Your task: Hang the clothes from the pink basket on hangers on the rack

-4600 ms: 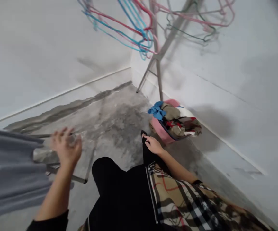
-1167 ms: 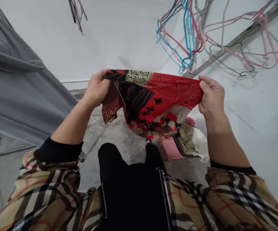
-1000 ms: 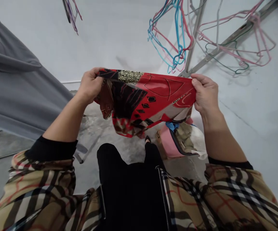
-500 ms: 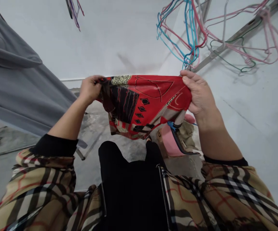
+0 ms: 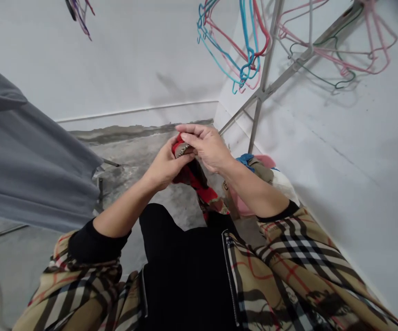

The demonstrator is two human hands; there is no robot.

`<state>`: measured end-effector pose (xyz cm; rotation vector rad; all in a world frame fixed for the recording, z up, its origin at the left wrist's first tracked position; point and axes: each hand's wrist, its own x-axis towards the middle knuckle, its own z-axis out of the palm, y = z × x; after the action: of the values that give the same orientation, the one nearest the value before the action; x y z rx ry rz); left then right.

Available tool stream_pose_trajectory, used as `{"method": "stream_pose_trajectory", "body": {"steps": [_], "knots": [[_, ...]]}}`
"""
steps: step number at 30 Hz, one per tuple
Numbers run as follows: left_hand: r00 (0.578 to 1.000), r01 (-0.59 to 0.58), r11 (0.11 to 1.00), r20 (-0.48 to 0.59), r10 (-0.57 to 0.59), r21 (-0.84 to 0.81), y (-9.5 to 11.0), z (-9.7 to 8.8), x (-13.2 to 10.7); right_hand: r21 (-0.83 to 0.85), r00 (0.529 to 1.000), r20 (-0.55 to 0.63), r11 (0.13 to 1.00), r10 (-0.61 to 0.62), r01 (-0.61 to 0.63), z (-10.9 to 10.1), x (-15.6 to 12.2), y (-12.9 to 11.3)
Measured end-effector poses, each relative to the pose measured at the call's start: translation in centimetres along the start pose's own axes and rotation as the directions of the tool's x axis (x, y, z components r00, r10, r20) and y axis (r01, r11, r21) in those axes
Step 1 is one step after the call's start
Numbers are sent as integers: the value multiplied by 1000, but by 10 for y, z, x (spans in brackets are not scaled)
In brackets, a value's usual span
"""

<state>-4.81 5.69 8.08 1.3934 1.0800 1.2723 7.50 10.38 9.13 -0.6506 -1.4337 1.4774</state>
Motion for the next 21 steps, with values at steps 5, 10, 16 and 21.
{"method": "stream_pose_trajectory", "body": {"steps": [5,10,16,21], "knots": [[992,122,984,-8,-124,-132,-2,-8,9,-154,992,42,980,-120,125,-14,-11,-13],[978,175,966,-82,-193,-188,17,-20,8,-302,996,-67,953,-58,35,-55,-33,34],[972,180,950,-104,-212,-255,30,-26,9,-356,982,48,921,185,-156,-49,-57,110],[956,201,912,-130,-262,-359,39,-21,3,-296,986,11,942,167,-156,-9,-59,138]]}}
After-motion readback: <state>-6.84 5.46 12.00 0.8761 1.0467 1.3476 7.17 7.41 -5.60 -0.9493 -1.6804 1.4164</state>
